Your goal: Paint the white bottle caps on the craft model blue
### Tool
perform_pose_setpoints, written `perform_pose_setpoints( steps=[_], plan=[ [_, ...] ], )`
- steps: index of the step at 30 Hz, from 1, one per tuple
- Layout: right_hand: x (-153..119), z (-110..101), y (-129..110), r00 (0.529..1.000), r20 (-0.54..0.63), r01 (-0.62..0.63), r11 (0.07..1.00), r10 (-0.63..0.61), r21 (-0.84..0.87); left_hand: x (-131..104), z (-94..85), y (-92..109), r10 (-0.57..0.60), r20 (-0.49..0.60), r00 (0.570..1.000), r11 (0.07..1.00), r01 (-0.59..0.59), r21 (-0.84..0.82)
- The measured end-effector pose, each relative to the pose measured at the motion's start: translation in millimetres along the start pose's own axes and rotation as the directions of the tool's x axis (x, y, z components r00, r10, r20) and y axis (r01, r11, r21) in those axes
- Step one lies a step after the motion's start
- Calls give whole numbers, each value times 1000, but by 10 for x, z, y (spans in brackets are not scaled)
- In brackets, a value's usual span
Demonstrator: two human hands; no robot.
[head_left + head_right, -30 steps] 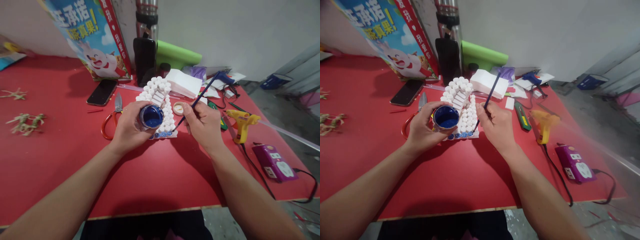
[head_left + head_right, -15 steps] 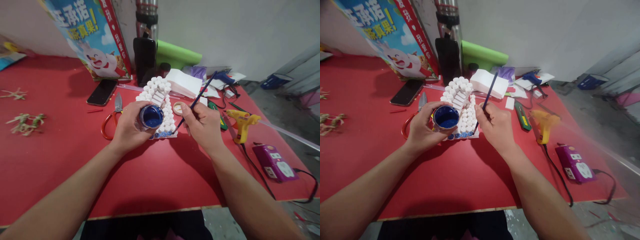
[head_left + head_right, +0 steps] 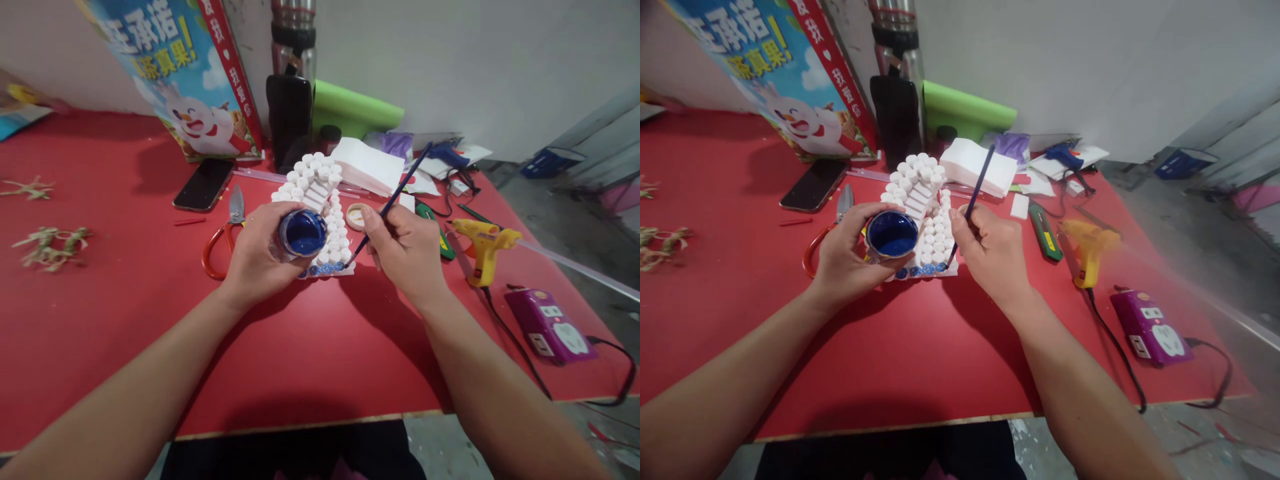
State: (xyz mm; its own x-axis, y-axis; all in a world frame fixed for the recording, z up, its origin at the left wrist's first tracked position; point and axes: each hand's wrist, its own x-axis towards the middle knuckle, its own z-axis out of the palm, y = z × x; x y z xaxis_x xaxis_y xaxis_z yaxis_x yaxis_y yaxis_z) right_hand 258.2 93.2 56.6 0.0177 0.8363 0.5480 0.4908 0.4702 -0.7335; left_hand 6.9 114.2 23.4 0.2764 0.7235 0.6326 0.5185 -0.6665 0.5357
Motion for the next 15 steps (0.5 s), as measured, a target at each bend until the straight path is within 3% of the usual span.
perform_pose_setpoints(
  steps=[5,15],
  plan=[
    [7,-10,-14,999,-39,27,1000,-27,6,-9,-1,-17,19,-13,1000,1000,-20,-20],
    [-41,60,31,999,17,-43,999,42,13,-7,6,-14,31,-19,999,999,-32,-35]
  ],
)
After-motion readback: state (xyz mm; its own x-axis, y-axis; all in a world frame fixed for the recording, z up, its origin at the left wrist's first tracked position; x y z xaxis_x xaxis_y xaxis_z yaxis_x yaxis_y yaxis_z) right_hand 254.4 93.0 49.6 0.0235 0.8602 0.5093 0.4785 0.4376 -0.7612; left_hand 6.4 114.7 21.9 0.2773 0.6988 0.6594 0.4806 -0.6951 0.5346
